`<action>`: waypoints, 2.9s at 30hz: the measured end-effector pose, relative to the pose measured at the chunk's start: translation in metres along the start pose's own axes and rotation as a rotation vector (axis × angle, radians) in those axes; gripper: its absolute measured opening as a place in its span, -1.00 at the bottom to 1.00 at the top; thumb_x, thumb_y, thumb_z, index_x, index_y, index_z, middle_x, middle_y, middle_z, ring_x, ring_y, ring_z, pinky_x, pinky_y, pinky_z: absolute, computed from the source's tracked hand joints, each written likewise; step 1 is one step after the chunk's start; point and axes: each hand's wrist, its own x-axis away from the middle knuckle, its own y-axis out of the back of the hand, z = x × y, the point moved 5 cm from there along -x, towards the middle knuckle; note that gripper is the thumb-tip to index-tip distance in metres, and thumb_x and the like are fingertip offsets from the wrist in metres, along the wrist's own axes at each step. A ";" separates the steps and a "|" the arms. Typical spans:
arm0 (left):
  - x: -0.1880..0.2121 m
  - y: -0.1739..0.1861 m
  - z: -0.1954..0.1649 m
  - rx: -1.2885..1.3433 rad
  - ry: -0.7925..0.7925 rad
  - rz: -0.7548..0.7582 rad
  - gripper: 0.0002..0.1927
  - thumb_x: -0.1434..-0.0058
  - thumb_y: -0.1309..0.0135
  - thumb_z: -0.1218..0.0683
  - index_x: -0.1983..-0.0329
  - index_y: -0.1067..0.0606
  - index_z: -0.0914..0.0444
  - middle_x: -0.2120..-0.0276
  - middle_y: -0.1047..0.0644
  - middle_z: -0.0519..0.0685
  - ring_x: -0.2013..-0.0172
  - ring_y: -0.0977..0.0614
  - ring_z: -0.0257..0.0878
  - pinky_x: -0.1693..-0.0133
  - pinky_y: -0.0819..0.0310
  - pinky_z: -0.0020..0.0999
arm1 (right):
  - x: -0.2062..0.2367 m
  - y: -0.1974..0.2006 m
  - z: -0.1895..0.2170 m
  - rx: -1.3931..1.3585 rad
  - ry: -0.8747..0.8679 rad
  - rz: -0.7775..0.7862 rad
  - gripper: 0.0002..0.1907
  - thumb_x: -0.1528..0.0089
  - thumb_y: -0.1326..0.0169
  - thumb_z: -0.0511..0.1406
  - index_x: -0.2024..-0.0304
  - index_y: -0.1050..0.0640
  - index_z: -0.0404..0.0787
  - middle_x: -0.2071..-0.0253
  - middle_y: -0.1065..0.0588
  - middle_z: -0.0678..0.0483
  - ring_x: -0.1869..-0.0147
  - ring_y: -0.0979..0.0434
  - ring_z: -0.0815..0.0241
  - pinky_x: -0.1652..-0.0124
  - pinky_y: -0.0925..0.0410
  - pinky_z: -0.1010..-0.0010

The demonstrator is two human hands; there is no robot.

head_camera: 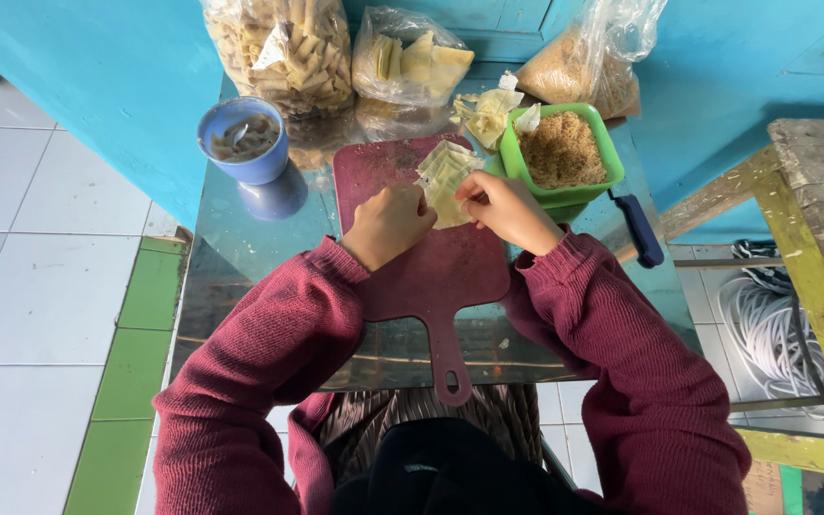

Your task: The person sits at a stainless steel table and folds thin wafer sheets by hand, pressing pieces together and stacking folded sheets on a cutting board. They take new sheets from a pile, occasionally reach into a bag of rolled snacks, and work through the sheets one at a time.

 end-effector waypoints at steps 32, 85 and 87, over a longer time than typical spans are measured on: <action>0.006 -0.007 0.004 -0.040 0.016 -0.040 -0.60 -0.24 -0.09 -0.15 0.10 -0.47 0.25 0.17 -0.58 0.10 0.24 -0.68 0.09 0.29 -0.54 0.03 | 0.011 0.002 0.020 0.545 0.257 -0.338 -0.83 -0.23 -0.24 -0.35 0.24 -0.49 -0.24 0.21 -0.45 0.02 0.29 -0.55 0.07 0.28 -0.38 0.25; -0.045 -0.003 0.024 1.150 -0.108 0.129 -0.56 -0.30 -0.15 0.20 -0.21 -0.35 0.38 0.02 -0.46 -0.04 0.04 -0.54 -0.33 0.01 -0.47 -0.45 | -0.001 -0.008 0.024 -0.440 0.326 -0.193 -0.80 -0.43 -0.03 -0.43 -0.11 -0.42 -0.29 -0.01 -0.49 0.11 -0.07 -0.53 0.37 -0.07 -0.43 0.48; -0.043 -0.002 0.019 1.246 -0.045 0.176 -0.63 -0.37 -0.13 0.15 -0.19 -0.44 0.40 0.04 -0.55 -0.03 0.07 -0.57 -0.36 0.06 -0.47 -0.51 | 0.001 -0.003 0.027 -0.466 0.374 -0.238 -0.76 -0.42 -0.05 -0.45 -0.14 -0.40 -0.31 0.00 -0.48 0.10 -0.06 -0.50 0.38 -0.06 -0.41 0.48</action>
